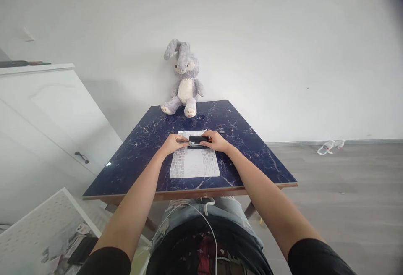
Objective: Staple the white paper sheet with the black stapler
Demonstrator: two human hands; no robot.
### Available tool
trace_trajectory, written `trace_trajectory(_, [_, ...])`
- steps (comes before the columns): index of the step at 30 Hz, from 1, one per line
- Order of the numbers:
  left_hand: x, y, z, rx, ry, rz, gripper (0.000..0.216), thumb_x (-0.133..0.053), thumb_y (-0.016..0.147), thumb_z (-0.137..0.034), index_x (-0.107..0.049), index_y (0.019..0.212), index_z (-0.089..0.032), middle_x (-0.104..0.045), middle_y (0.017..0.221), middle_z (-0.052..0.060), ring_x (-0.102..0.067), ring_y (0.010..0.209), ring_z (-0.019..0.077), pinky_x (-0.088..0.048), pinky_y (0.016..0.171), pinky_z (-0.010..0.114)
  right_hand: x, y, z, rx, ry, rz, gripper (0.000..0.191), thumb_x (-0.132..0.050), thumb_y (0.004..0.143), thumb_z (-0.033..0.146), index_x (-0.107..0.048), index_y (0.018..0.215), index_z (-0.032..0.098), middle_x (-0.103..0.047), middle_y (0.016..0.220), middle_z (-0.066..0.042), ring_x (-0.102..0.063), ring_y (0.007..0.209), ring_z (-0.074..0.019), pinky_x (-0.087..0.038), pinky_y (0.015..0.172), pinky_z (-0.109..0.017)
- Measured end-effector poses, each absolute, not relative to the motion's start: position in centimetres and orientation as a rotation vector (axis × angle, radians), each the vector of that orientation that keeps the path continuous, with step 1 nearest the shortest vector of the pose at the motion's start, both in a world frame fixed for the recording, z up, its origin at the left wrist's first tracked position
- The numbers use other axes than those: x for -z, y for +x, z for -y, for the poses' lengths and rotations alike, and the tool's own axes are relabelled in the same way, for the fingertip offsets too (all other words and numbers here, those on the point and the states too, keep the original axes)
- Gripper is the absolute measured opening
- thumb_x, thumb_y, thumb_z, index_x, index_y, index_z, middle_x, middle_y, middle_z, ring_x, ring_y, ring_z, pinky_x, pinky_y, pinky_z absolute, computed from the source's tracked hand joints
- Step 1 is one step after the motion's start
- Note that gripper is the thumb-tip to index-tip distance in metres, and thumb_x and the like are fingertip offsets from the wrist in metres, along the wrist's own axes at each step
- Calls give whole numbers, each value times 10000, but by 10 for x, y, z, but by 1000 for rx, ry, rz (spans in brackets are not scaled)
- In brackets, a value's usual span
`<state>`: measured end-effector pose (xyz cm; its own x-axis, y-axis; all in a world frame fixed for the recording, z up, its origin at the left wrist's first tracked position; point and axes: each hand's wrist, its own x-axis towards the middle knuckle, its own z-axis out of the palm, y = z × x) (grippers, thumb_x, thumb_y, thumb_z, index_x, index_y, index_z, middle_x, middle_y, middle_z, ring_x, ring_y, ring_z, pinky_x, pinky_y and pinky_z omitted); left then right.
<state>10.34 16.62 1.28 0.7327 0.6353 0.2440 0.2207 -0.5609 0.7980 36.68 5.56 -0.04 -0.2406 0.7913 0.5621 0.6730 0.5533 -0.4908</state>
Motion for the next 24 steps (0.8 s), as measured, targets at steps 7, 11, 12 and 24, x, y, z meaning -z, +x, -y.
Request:
trace_trajectory(7, [-13,103,-169,-602,2180,-672,274,-832,742,-358,-810,944,-175,-804,943,89,-765,874,268,-594,869,374,1,369,-57,-167,-1163,2006,255,-711,906,406,-729,1056,201,-724,974,-83,-639,883,-242,-484,788,-358])
trace_trajectory(11, [-13,103,-169,-587,2216,-652,254,-815,764,-365,-808,938,-180,-801,950,78,-753,877,250,-579,865,353,0,369,-55,-178,-1179,2010,255,-707,911,407,-716,1062,201,-721,990,-83,-639,906,-244,-489,814,-362])
trace_trajectory(12, [-14,103,-169,-585,2230,-648,250,-811,769,-367,-809,939,-183,-800,954,77,-749,873,245,-575,861,350,0,369,-55,-185,-1183,2007,258,-710,909,413,-715,1059,203,-720,985,-81,-638,907,-244,-489,821,-363])
trace_trajectory(24, [-18,88,-177,-481,2283,-553,353,-762,829,-437,-809,1121,-244,-777,1155,75,-714,1108,296,-514,1019,401,-5,378,-51,-330,-1175,1802,296,-723,861,446,-711,995,182,-673,905,-40,-609,833,-219,-437,782,-331])
